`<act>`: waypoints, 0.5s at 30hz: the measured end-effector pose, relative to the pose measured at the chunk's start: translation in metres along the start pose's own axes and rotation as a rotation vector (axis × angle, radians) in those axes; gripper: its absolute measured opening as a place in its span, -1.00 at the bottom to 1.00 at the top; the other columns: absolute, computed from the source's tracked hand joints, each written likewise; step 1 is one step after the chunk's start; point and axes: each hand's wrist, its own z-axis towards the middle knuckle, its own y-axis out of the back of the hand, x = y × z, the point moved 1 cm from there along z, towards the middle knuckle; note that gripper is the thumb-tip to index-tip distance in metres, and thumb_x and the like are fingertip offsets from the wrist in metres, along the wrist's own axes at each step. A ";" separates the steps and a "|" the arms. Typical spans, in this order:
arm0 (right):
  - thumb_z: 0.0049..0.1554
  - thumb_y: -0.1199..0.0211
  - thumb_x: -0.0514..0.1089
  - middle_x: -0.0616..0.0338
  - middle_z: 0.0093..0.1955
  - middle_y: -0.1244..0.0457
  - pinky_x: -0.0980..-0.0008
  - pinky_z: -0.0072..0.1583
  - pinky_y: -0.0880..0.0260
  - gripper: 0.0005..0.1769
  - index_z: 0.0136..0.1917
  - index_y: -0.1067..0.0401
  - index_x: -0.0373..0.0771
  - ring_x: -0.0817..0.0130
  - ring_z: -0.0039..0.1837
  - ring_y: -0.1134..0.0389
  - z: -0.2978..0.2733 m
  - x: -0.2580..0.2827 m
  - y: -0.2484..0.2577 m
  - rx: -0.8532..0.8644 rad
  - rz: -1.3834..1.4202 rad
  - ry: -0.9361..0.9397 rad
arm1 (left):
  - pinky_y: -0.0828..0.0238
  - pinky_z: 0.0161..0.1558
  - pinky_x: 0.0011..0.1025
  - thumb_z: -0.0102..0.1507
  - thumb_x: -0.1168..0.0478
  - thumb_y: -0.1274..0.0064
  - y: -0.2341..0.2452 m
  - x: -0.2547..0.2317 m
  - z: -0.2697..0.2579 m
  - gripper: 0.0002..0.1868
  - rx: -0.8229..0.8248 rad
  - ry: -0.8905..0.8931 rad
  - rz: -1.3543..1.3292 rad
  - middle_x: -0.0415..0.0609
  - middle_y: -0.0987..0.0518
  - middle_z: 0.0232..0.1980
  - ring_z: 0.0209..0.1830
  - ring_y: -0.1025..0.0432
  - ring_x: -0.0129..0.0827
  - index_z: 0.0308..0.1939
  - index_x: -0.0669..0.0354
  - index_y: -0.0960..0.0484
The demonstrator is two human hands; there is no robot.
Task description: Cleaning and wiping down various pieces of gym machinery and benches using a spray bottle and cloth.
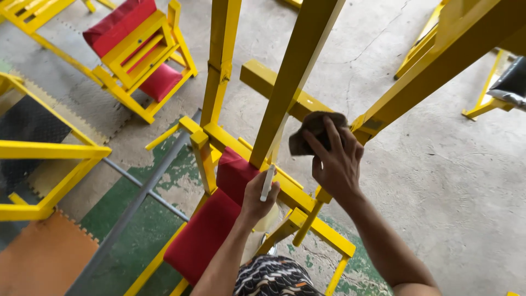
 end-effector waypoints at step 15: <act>0.22 -0.26 0.15 -0.21 0.32 -0.28 -0.01 0.18 -0.43 -0.29 0.49 -0.18 -0.21 -0.07 0.22 -0.40 0.084 -0.056 -0.038 0.514 -0.151 -0.139 | -0.53 -0.15 -0.48 0.29 0.24 -0.09 0.008 -0.002 -0.010 -0.66 0.013 0.107 -0.071 0.00 -0.69 -0.16 -0.22 -0.60 -0.48 0.12 0.31 -0.60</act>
